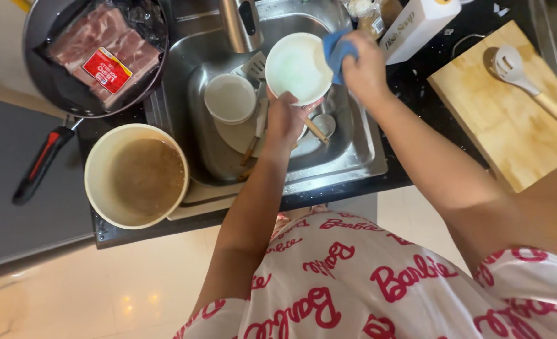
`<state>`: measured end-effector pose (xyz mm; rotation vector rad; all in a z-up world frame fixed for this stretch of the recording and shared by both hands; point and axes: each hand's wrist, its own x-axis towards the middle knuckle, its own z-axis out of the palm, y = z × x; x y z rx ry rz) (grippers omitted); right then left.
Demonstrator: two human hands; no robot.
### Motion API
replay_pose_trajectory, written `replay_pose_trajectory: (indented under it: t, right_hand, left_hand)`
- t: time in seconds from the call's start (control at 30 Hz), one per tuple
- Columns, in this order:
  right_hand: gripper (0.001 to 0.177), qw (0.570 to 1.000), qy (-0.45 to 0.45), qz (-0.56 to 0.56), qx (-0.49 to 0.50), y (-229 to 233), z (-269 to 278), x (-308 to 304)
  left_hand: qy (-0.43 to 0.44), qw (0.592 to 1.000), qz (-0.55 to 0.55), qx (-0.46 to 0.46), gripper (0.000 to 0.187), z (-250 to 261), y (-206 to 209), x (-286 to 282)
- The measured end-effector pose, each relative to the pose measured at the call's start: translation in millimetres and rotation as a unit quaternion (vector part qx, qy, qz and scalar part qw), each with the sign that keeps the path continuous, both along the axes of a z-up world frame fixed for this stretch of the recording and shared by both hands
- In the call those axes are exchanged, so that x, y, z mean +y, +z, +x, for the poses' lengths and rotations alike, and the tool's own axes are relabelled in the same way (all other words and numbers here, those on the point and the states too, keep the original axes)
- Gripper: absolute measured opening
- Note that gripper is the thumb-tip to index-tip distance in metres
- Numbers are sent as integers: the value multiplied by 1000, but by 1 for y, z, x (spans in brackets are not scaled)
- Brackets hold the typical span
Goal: The person washes dishes at the kitchen sink, then pours oil into a pot on a portable stove, adds minced garlic from a cutting board, and stirs the pot with a slotted spoon. They then scrub the rice cooker inner pot and its lid with a sponge, rinse them under the tap, and rinse bowls.
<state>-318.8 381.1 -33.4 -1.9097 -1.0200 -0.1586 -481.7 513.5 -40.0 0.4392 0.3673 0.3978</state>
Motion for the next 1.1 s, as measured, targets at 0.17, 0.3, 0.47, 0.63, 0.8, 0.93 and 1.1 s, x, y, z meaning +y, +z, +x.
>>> replay_pose_trajectory:
  t: [0.17, 0.3, 0.47, 0.63, 0.8, 0.93, 1.1]
  right_hand:
    - [71, 945, 73, 84, 307, 14, 1, 10]
    - [49, 980, 28, -77, 180, 36, -6, 12]
    - [41, 981, 45, -87, -165, 55, -23, 11]
    - [44, 935, 10, -75, -346, 58, -30, 8]
    - [46, 925, 90, -62, -363, 49, -55, 0]
    - [36, 948, 136, -29, -286, 44, -70, 18]
    - [23, 955, 33, -47, -290, 38, -45, 55]
  left_hand:
    - [-50, 997, 18, -60, 84, -6, -39, 12]
    - [-112, 991, 44, -58, 67, 0, -62, 18]
    - [-321, 943, 21, 82, 53, 15, -67, 16]
    - [-112, 969, -222, 3, 72, 28, -50, 34]
    - [-57, 982, -138, -119, 50, 32, -47, 50]
    - [-41, 996, -72, -35, 40, 35, -57, 42]
    - [-7, 991, -85, -103, 26, 41, -71, 15]
